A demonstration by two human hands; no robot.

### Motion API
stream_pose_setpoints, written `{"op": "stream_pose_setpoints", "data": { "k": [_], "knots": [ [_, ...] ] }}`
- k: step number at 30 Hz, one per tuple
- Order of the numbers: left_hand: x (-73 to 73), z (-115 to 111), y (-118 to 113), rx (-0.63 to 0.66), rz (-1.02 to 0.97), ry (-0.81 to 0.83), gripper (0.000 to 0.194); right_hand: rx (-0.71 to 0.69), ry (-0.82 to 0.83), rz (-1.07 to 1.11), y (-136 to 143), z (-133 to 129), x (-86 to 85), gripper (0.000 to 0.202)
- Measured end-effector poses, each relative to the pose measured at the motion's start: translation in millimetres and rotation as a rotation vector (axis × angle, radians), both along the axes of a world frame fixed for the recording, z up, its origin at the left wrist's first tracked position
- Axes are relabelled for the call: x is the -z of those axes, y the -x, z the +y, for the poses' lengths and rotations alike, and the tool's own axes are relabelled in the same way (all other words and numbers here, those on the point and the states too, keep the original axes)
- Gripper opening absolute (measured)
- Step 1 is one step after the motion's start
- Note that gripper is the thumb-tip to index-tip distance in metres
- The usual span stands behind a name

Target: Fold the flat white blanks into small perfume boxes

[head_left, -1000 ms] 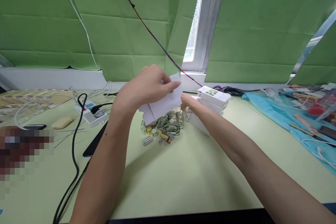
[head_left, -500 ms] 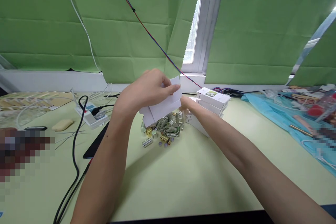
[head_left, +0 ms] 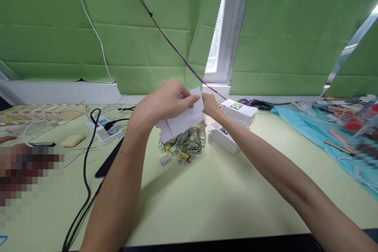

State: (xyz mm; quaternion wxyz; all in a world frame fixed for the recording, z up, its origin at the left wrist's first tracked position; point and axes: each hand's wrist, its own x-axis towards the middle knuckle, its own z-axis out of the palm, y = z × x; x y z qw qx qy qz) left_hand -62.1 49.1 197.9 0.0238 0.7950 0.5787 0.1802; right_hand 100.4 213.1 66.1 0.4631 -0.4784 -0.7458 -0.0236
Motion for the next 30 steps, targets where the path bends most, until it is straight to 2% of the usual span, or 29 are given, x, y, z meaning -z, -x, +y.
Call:
{"op": "stream_pose_setpoints", "data": {
  "k": [4,7,13,19,24,30],
  "knots": [
    [-2.5,1,6,-0.017,-0.035,-0.020,0.041,0.037,0.011,0.043,-4,-25,-16.1,0.020],
    [-4.1,1,10,-0.037,-0.053,-0.027,0.040,0.036,-0.021,0.081,-7,-49,-18.2,0.017],
    [-1.9,-2,6,-0.015,-0.050,-0.019,0.042,-0.046,-0.352,0.202,-19,-95,-5.9,0.016],
    [8.4,-3,-9,0.094,-0.012,0.043,0.045,0.090,-0.708,0.194,-42,-130,4.8,0.014],
    [29.7,-1,-28,0.249,0.064,0.107,0.040,0.071,-0.870,0.271,-55,-147,18.7,0.017],
    [80.0,-3,-57,0.414,0.104,0.309,0.034,0.080,-0.906,0.187,-57,-159,28.7,0.023]
  ]
}}
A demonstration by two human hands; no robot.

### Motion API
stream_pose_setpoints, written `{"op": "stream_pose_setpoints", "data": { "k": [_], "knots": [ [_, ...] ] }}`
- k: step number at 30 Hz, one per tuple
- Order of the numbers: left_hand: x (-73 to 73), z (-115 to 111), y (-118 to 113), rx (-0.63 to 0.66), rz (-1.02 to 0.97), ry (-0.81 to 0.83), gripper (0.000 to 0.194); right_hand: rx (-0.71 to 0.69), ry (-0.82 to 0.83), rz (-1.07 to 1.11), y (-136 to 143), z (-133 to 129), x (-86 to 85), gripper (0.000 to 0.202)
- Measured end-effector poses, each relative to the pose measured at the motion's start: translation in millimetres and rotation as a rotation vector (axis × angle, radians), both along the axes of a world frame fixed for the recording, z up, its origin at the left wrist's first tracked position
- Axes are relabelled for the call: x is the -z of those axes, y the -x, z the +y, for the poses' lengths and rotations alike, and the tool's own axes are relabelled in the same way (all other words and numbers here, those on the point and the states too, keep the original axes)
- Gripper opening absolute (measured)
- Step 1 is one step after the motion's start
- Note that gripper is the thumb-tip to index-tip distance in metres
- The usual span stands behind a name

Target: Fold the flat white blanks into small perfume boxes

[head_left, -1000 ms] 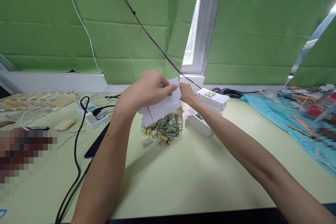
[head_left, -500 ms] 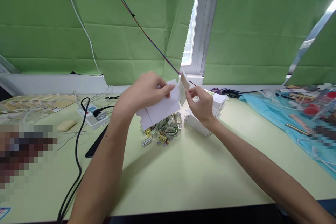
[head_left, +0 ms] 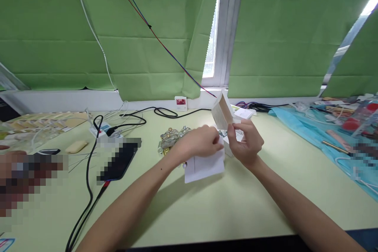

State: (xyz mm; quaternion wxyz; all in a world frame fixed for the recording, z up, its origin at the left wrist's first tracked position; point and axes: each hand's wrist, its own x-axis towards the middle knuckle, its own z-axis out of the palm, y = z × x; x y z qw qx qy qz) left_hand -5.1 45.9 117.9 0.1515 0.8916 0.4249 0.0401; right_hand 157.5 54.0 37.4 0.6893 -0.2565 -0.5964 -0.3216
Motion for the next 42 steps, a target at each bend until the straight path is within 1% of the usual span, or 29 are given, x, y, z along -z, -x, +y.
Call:
{"op": "stream_pose_setpoints", "data": {
  "k": [2,4,6,9,11,14,19,21,23,26,28,30,32,33,37,39,42],
  "knots": [
    [18.6,-1,-4,0.057,0.016,0.074,0.035,0.015,-0.009,-0.016,-1,-3,-0.9,0.023],
    [36.1,-2,-2,0.071,0.029,0.104,0.037,0.016,-0.013,-0.031,-2,-6,-2.8,0.024],
    [51.4,-4,5,0.059,0.036,0.109,0.033,0.006,-0.018,-0.046,-3,-8,-4.6,0.025],
    [68.9,-10,20,0.040,0.035,0.101,0.027,-0.014,-0.031,-0.056,-3,-10,-5.7,0.024],
    [77.6,-15,29,0.052,0.012,0.055,0.024,-0.024,-0.036,-0.060,-2,-12,-5.6,0.023],
    [89.8,-24,34,0.080,0.046,-0.014,0.021,-0.038,-0.043,-0.060,1,-16,-5.7,0.023],
    [112.8,-28,28,0.156,0.039,-0.308,0.012,-0.077,-0.049,-0.083,7,-24,-9.4,0.022],
    [119.3,-26,26,0.170,0.009,-0.383,0.014,-0.085,-0.053,-0.094,9,-27,-10.6,0.022],
    [121.2,-24,25,0.167,-0.017,-0.394,0.017,-0.091,-0.047,-0.104,10,-29,-10.6,0.023],
    [115.2,-25,25,0.124,-0.120,-0.364,0.023,-0.096,-0.031,-0.109,10,-30,-9.0,0.026],
    [108.8,-27,26,0.045,-0.261,-0.366,0.023,-0.093,-0.015,-0.098,9,-30,-7.5,0.025],
    [103.8,-29,27,-0.050,-0.404,-0.394,0.017,-0.087,0.000,-0.074,8,-28,-5.9,0.024],
    [102.2,-31,27,-0.113,-0.518,-0.449,0.011,-0.088,0.009,-0.052,8,-26,-4.5,0.023],
    [102.7,-31,28,-0.129,-0.564,-0.484,0.013,-0.094,0.011,-0.048,9,-26,-3.8,0.023],
    [109.3,-26,28,-0.125,-0.715,-0.628,0.040,-0.106,0.019,-0.054,11,-27,-2.3,0.023],
    [112.2,-23,28,-0.085,-0.778,-0.701,0.046,-0.107,0.027,-0.065,12,-29,-1.7,0.023],
    [113.7,-20,28,0.010,-0.835,-0.801,0.053,-0.122,0.038,-0.076,12,-31,-0.2,0.023]
  ]
}}
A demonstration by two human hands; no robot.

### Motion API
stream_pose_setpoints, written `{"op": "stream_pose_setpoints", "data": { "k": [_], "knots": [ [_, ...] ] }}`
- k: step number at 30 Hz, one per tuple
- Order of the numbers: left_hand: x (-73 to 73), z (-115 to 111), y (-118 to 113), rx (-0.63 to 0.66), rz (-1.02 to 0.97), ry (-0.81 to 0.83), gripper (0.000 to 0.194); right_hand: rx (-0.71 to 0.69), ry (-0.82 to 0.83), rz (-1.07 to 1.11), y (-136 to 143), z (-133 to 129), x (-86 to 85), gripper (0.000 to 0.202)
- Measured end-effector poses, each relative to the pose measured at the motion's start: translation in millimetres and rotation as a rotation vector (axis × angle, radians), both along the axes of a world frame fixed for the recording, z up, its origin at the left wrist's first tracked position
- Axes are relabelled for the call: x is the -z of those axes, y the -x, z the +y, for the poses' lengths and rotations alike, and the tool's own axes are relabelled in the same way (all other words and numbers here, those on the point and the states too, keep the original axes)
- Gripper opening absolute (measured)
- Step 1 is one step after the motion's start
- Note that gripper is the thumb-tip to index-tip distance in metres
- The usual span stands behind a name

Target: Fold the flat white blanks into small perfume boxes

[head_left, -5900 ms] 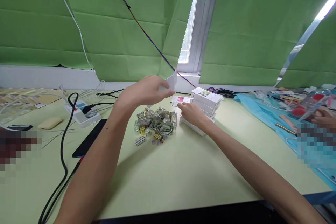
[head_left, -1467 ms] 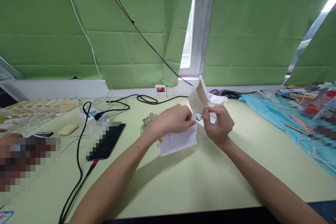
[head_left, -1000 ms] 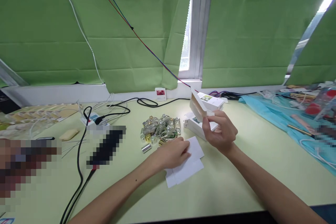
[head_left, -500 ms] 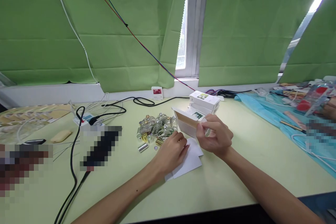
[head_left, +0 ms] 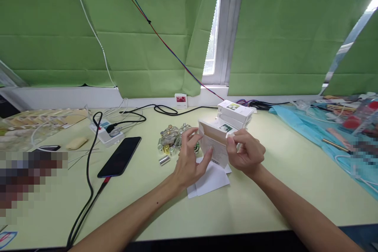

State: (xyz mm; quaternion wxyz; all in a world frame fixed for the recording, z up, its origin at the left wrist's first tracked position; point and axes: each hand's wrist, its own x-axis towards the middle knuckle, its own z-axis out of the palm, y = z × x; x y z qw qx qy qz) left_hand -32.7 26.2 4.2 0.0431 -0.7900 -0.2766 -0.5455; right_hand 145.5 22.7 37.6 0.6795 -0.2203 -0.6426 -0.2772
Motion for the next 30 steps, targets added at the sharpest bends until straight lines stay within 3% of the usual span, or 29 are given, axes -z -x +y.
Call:
{"op": "stream_pose_setpoints", "data": {
  "k": [5,10,16,30],
  "knots": [
    [-0.7,-1,-1,0.031,0.071,-0.010,0.061,-0.031,0.032,0.003,1,-1,2.8,0.023],
    [1.4,-5,-1,0.038,0.096,0.146,0.052,-0.064,0.056,-0.025,2,-1,3.8,0.024],
    [0.7,-8,-2,0.059,0.079,0.223,0.052,-0.093,0.098,-0.052,2,-1,4.9,0.023],
    [4.3,-10,-3,0.096,0.043,0.369,0.094,-0.157,0.135,-0.093,6,-3,9.0,0.023]
  ]
}}
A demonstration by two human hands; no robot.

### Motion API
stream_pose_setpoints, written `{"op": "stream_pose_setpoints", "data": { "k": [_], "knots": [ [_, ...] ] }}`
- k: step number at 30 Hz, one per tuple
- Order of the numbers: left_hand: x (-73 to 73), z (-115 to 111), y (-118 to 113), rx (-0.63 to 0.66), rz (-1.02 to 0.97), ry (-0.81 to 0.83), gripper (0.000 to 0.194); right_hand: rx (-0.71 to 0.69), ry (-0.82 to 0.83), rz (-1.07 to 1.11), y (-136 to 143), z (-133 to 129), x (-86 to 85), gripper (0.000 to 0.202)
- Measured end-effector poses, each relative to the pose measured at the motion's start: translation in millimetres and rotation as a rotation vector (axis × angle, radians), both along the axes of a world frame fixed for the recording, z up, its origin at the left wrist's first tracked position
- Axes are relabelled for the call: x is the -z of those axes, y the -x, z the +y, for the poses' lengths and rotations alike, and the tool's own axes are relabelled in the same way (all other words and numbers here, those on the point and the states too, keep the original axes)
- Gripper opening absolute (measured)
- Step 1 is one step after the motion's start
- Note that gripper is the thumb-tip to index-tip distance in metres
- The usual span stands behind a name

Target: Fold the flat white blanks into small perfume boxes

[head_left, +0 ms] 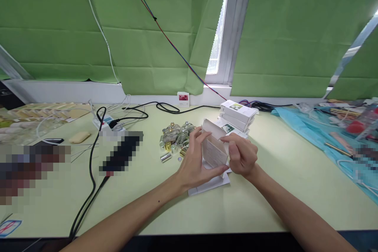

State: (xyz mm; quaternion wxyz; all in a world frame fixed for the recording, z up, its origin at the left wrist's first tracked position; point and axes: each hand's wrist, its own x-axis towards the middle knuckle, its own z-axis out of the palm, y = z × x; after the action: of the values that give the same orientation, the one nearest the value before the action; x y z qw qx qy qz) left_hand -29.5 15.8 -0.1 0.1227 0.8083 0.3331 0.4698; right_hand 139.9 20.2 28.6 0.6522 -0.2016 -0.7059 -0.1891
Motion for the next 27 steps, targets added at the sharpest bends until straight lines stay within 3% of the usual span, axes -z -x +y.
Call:
{"op": "stream_pose_setpoints", "data": {
  "k": [7,14,19,27],
  "knots": [
    [1.8,1,-2,0.002,-0.050,0.017,0.099,-0.174,0.070,0.000,-2,0,4.7,0.030],
    [-4.7,7,2,0.035,-0.296,0.064,0.086,-0.226,0.122,0.041,-3,3,7.2,0.032],
    [-5.6,13,5,0.099,-0.413,-0.081,0.082,-0.249,0.211,-0.071,-3,4,1.6,0.036],
    [-9.6,21,9,0.149,-0.529,-0.256,0.065,-0.406,0.440,-0.310,-3,7,2.3,0.071]
  ]
}}
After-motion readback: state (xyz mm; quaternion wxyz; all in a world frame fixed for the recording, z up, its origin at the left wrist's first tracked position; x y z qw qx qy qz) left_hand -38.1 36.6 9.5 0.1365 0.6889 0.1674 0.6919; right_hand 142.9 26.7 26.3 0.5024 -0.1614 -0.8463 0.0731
